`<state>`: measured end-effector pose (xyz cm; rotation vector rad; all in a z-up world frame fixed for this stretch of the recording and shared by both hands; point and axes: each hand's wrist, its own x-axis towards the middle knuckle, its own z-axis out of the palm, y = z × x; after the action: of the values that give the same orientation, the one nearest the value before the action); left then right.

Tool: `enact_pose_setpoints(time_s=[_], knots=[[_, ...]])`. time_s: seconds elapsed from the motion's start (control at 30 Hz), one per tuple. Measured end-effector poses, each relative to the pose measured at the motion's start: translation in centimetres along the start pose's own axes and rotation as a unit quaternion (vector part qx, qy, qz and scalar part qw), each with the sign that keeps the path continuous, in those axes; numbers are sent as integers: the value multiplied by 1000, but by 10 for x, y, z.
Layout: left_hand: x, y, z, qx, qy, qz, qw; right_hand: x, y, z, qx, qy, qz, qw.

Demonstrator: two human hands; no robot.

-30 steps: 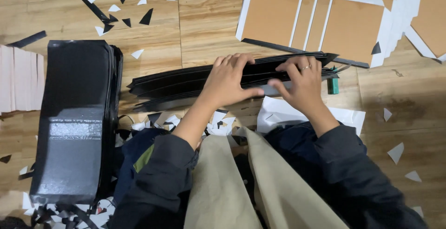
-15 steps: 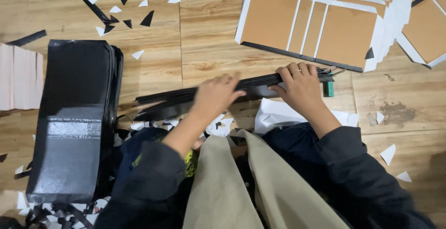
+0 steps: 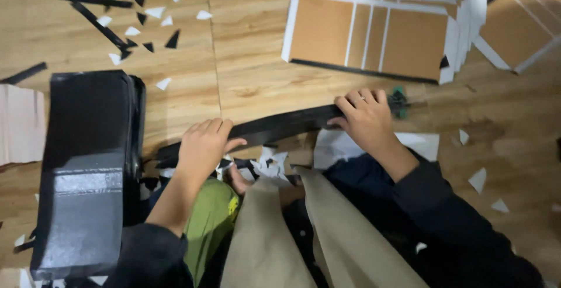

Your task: Rapidly assembling folders by folding black covers over cardboard inserts and pressing edges with a tool.

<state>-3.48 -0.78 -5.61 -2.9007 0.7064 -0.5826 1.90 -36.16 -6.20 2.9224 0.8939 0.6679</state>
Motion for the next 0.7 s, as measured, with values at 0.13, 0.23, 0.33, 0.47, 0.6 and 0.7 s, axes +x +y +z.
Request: enact_pose_setpoints(time_s=[0.13,0.23,0.33,0.47,0.6,0.7], knots=[[2,-3,16,8,-39,-4,999,1,0,19,6,21,2,1000],[-2,-3,11,-18,-80,0,997,-7,4,18,12,-24,10,1000],[-6,-21,-3,-52,-142,-33,988,-10,21,5,15,-100,48,994],[-39,-63,-30,-116,-276,-186,936,-37,56,10,51,-97,87,990],[-89,-70,-11,-303,-39,-249,919,-62,89,30,152,-100,61,981],[-121,-68,45,-452,4,-431,781,-77,106,43,272,-38,70,959]])
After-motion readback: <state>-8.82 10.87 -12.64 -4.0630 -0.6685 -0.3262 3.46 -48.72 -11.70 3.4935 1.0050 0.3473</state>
